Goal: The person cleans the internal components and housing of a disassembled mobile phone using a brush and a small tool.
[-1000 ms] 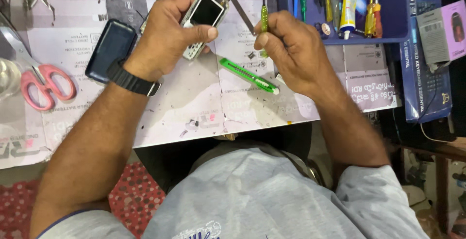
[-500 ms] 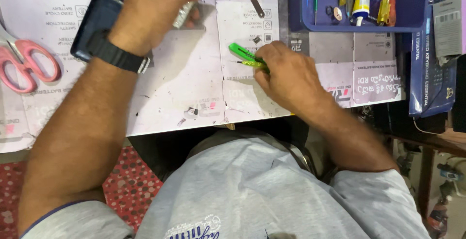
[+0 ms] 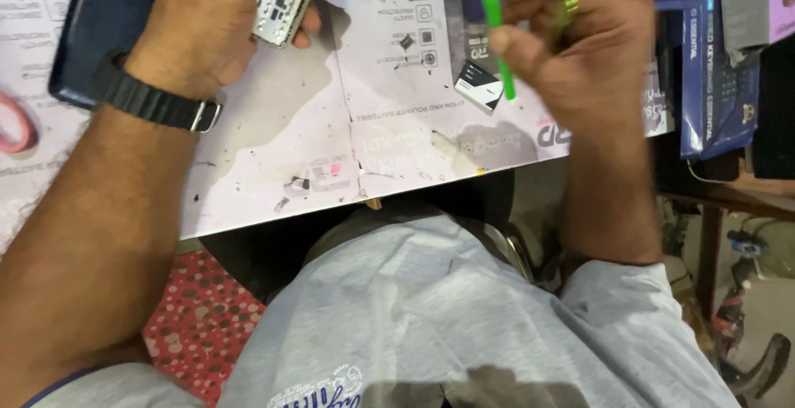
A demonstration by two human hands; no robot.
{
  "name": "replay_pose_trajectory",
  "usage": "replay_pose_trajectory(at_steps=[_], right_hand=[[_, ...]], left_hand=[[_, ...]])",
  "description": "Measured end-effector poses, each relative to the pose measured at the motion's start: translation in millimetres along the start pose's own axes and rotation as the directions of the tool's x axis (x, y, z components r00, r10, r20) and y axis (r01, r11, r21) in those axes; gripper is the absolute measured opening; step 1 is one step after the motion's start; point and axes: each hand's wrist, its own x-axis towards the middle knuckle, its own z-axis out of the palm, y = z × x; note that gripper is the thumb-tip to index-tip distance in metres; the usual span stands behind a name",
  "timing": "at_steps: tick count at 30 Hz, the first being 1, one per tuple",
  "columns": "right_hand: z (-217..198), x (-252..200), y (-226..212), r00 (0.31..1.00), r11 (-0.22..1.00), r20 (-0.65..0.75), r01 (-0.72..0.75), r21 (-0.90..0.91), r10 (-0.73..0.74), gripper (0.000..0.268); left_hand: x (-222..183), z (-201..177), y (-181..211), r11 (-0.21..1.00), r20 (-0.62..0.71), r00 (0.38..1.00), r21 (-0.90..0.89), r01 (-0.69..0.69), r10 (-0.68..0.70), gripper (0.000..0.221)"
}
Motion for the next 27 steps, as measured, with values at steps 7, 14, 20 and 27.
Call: replay_pose_trajectory(at_steps=[7, 14, 20, 27], right_hand=[[12, -11, -8, 0.999, 0.986, 0.033, -0.034, -0.164, 0.04, 0.021], [45, 3, -11, 0.993, 0.823, 0.075, 0.121, -0.554, -0.095, 0.021], [76, 42, -3, 0.999, 0.744, 0.022, 0.047, -0.667, -0.043, 0.021], [84, 55, -7, 0.998, 0.776, 0.004, 0.046, -0.629, -0.056, 0.019]], left_hand=[[-1, 0, -5, 0.999, -0.002, 0.999, 0.001, 0.034, -0.034, 0.034], [0, -7, -12, 1.0, 0.027, 1.0, -0.026, 0.001, 0.0, 0.037], [1, -2, -4, 0.999, -0.079, 0.997, -0.048, -0.017, 0.013, 0.042], [3, -2, 6, 0.975, 0.012, 1.0, -0.221, -0.02, 0.023, 0.03]])
